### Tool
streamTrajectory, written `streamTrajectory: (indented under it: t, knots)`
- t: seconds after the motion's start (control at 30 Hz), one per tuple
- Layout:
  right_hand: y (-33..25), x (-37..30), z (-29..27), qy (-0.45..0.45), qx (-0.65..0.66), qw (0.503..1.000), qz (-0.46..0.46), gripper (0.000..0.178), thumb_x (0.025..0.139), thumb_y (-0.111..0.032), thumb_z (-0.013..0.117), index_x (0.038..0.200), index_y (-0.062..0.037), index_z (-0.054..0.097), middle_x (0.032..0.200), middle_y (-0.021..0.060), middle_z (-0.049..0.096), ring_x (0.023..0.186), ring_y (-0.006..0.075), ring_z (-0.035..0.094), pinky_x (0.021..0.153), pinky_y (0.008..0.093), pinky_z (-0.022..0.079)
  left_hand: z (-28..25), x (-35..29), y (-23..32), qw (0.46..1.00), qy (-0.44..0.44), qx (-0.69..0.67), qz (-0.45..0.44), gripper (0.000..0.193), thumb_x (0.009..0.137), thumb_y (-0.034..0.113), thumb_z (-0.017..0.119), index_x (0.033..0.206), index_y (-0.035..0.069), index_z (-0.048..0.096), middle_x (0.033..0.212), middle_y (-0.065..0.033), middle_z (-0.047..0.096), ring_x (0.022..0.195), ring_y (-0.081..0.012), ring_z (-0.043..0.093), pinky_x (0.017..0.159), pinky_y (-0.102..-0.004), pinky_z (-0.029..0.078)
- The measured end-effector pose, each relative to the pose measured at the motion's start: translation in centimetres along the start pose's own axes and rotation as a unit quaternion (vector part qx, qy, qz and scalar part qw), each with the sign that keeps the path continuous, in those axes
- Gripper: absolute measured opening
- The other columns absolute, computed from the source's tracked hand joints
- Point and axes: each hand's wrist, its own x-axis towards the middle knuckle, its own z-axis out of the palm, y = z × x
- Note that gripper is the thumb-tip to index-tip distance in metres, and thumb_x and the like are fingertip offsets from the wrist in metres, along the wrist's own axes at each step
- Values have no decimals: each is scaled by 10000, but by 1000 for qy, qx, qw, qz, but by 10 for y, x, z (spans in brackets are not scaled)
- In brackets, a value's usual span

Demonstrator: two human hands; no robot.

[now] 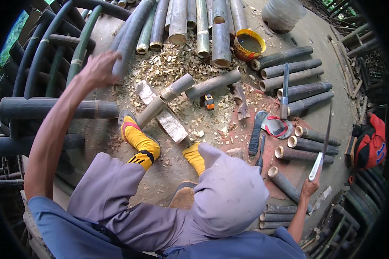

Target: The person measures and cuts bamboo pieces using a hand saw and a large knife, while working in an outdoor setting.

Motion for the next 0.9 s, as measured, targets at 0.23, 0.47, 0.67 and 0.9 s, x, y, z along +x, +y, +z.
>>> streamTrajectory:
  t: [0.23,0.47,0.67,0.9]
  knots:
    - [65,-22,37,-107,-113,987,47,707,745,44,595,1399,-150,408,1064,241,609,917,430,591,828,497,429,32,-101,4,989,-148,-21,8,518,689,267,754,1123,90,534,1089,-110,569,1071,-299,548,876,-464,410]
    - [22,-33,55,-272,-172,946,44,827,701,-69,710,1432,-168,335,1052,206,599,1026,393,548,912,469,411,88,-148,18,978,-100,-181,-12,440,686,224,737,1049,29,583,990,-137,604,952,-289,599,831,-390,473]
    - [-137,27,52,-90,151,971,-164,579,692,-30,630,1261,-1,523,1096,213,600,1067,382,531,961,436,397,167,-112,26,953,-26,-297,-49,555,677,263,738,1125,-13,563,1084,-190,585,1029,-322,578,931,-382,459]
    - [-430,54,120,-129,260,813,-505,567,728,12,535,1286,-85,525,1164,118,569,1150,275,506,1010,446,348,217,-34,70,937,92,-335,-42,610,654,174,784,1190,31,530,1173,-180,531,1114,-339,515,974,-416,434]
